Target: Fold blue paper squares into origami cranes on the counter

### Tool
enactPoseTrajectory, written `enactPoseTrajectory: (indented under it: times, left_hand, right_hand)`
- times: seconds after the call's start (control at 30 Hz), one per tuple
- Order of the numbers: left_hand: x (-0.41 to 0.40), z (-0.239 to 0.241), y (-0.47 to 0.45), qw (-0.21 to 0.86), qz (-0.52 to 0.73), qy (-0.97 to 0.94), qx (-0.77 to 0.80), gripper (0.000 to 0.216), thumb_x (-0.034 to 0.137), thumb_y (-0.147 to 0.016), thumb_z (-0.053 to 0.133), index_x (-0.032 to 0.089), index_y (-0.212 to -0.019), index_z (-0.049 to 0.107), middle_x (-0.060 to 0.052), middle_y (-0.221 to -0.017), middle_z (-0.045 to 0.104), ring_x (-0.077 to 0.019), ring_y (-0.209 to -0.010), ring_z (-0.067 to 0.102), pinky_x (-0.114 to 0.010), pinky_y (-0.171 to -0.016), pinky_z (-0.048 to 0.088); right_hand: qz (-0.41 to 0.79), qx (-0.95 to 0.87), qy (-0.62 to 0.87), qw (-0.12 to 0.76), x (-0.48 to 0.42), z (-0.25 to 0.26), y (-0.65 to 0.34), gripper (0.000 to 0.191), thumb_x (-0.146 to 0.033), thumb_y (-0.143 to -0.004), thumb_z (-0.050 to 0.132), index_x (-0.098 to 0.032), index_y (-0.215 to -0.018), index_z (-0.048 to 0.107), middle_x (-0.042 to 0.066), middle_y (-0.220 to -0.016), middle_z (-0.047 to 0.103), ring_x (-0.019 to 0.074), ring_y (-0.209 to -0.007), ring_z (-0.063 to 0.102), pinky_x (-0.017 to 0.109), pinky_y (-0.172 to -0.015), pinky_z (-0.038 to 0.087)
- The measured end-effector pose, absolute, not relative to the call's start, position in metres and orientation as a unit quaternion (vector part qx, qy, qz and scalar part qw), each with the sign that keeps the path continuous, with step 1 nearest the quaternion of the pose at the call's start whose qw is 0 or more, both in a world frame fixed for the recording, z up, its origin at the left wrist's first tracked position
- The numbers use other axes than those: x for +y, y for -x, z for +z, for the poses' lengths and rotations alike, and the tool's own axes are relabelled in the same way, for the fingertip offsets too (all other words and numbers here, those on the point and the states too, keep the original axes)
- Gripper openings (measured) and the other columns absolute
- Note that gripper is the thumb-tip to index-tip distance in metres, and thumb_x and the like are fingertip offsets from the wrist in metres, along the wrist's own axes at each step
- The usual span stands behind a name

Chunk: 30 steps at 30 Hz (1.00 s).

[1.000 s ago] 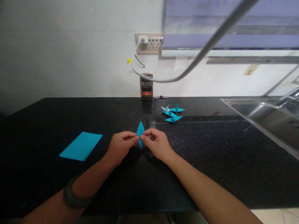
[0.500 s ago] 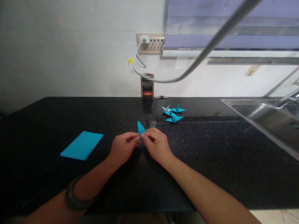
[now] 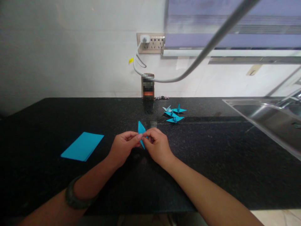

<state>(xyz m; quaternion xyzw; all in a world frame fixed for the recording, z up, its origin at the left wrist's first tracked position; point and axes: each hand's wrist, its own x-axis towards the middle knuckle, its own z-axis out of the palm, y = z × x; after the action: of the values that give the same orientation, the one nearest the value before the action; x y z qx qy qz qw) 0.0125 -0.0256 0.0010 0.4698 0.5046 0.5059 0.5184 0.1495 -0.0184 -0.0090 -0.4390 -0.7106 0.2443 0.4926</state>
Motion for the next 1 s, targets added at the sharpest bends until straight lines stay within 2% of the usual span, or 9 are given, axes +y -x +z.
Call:
enactPoseTrajectory:
  times: [0.1, 0.27, 0.33, 0.43, 0.53, 0.63, 0.8, 1.0]
  left_hand:
    - [-0.025, 0.001, -0.011, 0.530, 0.515, -0.466, 0.486, 0.020, 0.031, -0.061, 0.070, 0.012, -0.067, 0.064, -0.001, -0.059, 0.064, -0.0099, -0.052, 0.056, -0.022, -0.053, 0.047]
    - [-0.022, -0.002, -0.009, 0.513, 0.527, -0.480, 0.478, 0.017, 0.029, -0.064, 0.068, 0.013, -0.065, 0.063, 0.001, -0.057, 0.061, -0.0092, -0.053, 0.054, -0.022, -0.053, 0.045]
    - [-0.022, -0.003, -0.008, 0.514, 0.524, -0.487, 0.473, 0.017, 0.029, -0.065, 0.066, 0.013, -0.066, 0.062, 0.001, -0.058, 0.061, -0.0095, -0.054, 0.054, -0.022, -0.054, 0.044]
    - [-0.023, -0.002, -0.009, 0.519, 0.511, -0.501, 0.468, 0.016, 0.028, -0.067, 0.064, 0.013, -0.066, 0.059, 0.001, -0.056, 0.059, -0.0088, -0.051, 0.052, -0.021, -0.051, 0.042]
    - [-0.024, -0.001, -0.010, 0.528, 0.504, -0.508, 0.457, 0.016, 0.028, -0.069, 0.063, 0.014, -0.066, 0.056, 0.003, -0.053, 0.056, -0.0079, -0.048, 0.049, -0.020, -0.048, 0.040]
    - [-0.025, -0.001, -0.010, 0.541, 0.498, -0.509, 0.448, 0.017, 0.029, -0.070, 0.062, 0.014, -0.066, 0.055, 0.003, -0.054, 0.056, -0.0084, -0.049, 0.050, -0.021, -0.049, 0.040]
    - [-0.024, -0.004, -0.011, 0.578, 0.469, -0.517, 0.423, 0.016, 0.028, -0.069, 0.063, 0.014, -0.076, 0.061, -0.001, -0.066, 0.064, -0.0127, -0.061, 0.058, -0.025, -0.060, 0.045]
    - [-0.026, -0.001, -0.011, 0.588, 0.441, -0.527, 0.427, 0.020, 0.032, -0.068, 0.064, 0.013, -0.072, 0.068, -0.003, -0.064, 0.066, -0.0121, -0.058, 0.057, -0.023, -0.056, 0.043]
  right_hand:
    - [0.289, -0.686, 0.447, 0.496, -0.021, -0.008, -0.148, 0.002, -0.020, -0.072, 0.059, -0.018, -0.071, 0.059, 0.001, -0.068, 0.055, 0.0102, -0.057, 0.049, 0.022, -0.050, 0.039]
    - [0.478, -0.569, 0.422, 0.520, -0.020, -0.006, -0.146, 0.024, -0.028, -0.067, 0.065, -0.018, -0.086, 0.054, -0.002, -0.065, 0.057, 0.0100, -0.055, 0.052, 0.022, -0.050, 0.042]
    - [0.517, -0.555, 0.418, 0.500, -0.019, -0.005, -0.147, 0.023, -0.032, -0.067, 0.065, -0.017, -0.082, 0.057, -0.002, -0.062, 0.058, 0.0096, -0.052, 0.052, 0.023, -0.049, 0.043]
    - [0.545, -0.544, 0.430, 0.472, -0.018, -0.003, -0.148, 0.023, -0.036, -0.066, 0.066, -0.014, -0.068, 0.058, -0.003, -0.051, 0.055, 0.0078, -0.045, 0.048, 0.022, -0.046, 0.040]
    - [0.573, -0.517, 0.424, 0.474, -0.018, -0.001, -0.148, 0.024, -0.036, -0.064, 0.068, -0.014, -0.064, 0.057, -0.004, -0.049, 0.055, 0.0069, -0.042, 0.047, 0.021, -0.044, 0.039]
    - [0.584, -0.501, 0.419, 0.481, -0.018, -0.001, -0.148, 0.025, -0.036, -0.062, 0.070, -0.014, -0.062, 0.058, -0.003, -0.049, 0.056, 0.0065, -0.042, 0.048, 0.020, -0.043, 0.039]
    - [0.582, -0.490, 0.429, 0.486, -0.015, -0.004, -0.152, 0.022, -0.033, -0.060, 0.072, -0.014, -0.062, 0.062, -0.002, -0.051, 0.058, 0.0062, -0.043, 0.049, 0.019, -0.043, 0.039]
    - [0.626, -0.476, 0.410, 0.461, -0.012, -0.003, -0.160, 0.022, -0.030, -0.058, 0.075, -0.013, -0.062, 0.061, -0.002, -0.053, 0.059, 0.0052, -0.043, 0.050, 0.016, -0.041, 0.039]
